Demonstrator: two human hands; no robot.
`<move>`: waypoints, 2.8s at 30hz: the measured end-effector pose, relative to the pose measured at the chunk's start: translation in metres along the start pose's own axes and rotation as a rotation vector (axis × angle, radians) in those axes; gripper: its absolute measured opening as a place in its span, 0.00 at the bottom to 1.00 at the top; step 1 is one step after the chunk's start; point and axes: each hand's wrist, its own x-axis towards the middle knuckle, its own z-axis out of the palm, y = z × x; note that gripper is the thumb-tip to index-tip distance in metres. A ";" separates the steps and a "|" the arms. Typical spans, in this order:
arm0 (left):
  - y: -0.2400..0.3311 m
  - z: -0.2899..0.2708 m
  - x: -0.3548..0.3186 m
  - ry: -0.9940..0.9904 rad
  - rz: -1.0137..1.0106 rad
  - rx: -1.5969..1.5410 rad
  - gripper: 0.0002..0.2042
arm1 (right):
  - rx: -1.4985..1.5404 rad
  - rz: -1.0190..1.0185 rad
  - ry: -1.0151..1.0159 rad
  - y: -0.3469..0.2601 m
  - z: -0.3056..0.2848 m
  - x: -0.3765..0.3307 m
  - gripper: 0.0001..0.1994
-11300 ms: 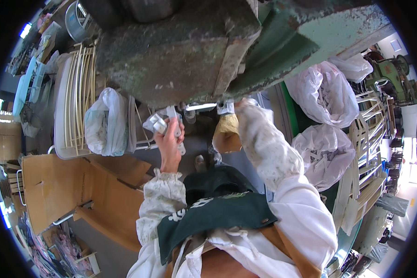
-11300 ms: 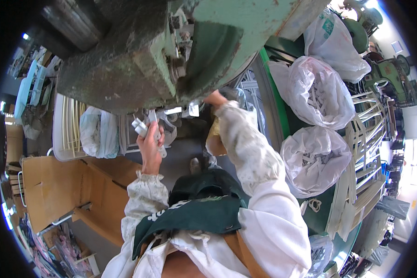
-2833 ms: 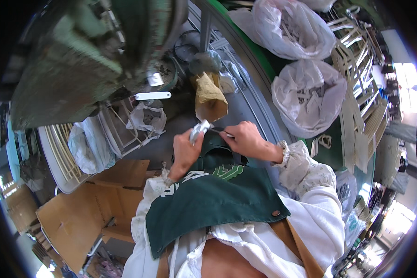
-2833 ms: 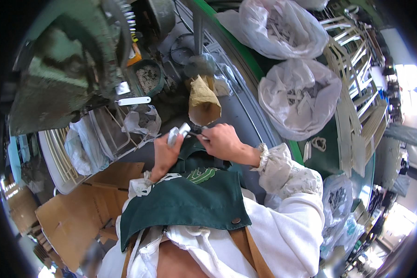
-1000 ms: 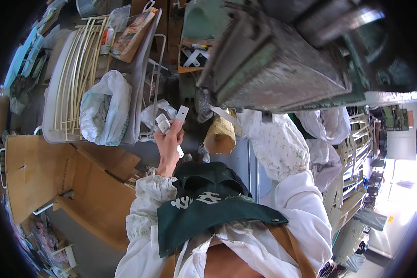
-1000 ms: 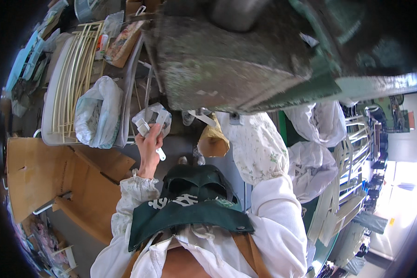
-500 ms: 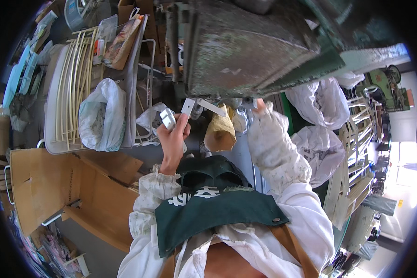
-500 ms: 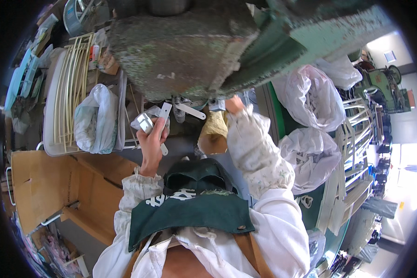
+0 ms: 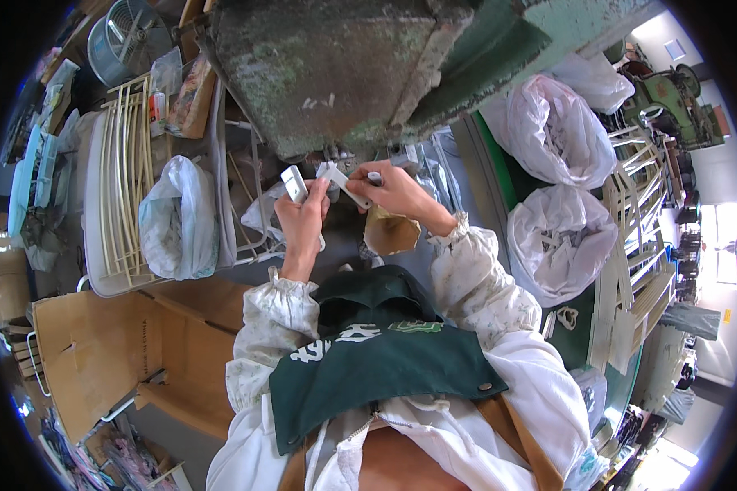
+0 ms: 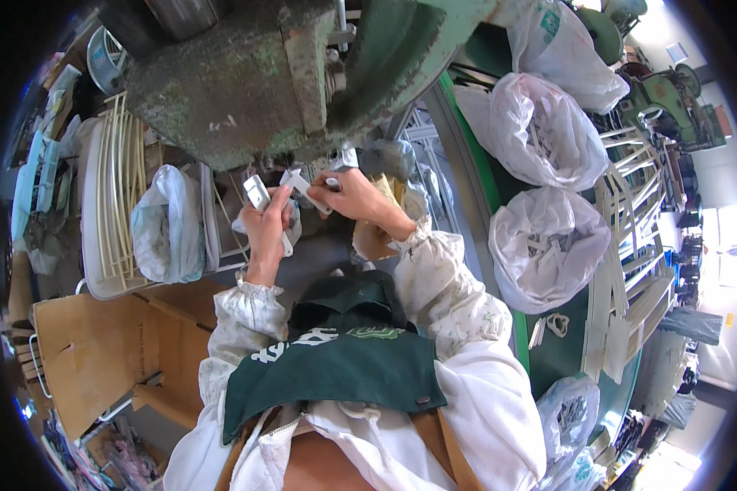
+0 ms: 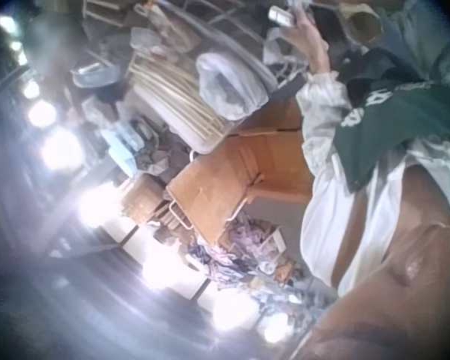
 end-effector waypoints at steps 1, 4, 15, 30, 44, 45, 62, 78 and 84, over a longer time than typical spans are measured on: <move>0.003 0.001 0.002 -0.012 0.003 0.024 0.07 | -0.012 -0.001 -0.001 0.005 -0.002 0.001 0.11; 0.015 -0.015 -0.009 -0.088 -0.098 0.006 0.08 | -0.085 -0.011 -0.005 0.004 -0.002 -0.007 0.11; 0.034 -0.025 -0.002 -0.102 -0.135 -0.111 0.06 | 0.157 0.121 0.018 0.003 -0.001 -0.009 0.13; 0.018 -0.027 -0.011 -0.107 0.019 -0.264 0.06 | 0.228 -0.256 0.398 0.000 0.009 0.026 0.07; 0.006 -0.019 -0.016 -0.073 0.107 -0.149 0.06 | -0.017 -0.005 0.062 -0.007 0.013 0.006 0.12; 0.004 -0.019 -0.013 -0.066 0.124 -0.130 0.06 | -0.003 0.001 0.056 -0.008 0.014 0.007 0.12; 0.005 -0.015 -0.012 0.037 0.035 -0.116 0.03 | 0.092 0.061 0.012 -0.001 0.005 -0.010 0.13; 0.036 -0.036 -0.011 -0.111 -0.062 -0.087 0.12 | 0.279 -0.042 0.200 -0.013 0.010 -0.024 0.11; -0.021 -0.097 -0.040 -0.161 -0.363 -0.286 0.14 | 0.323 0.358 1.365 0.058 -0.096 -0.195 0.09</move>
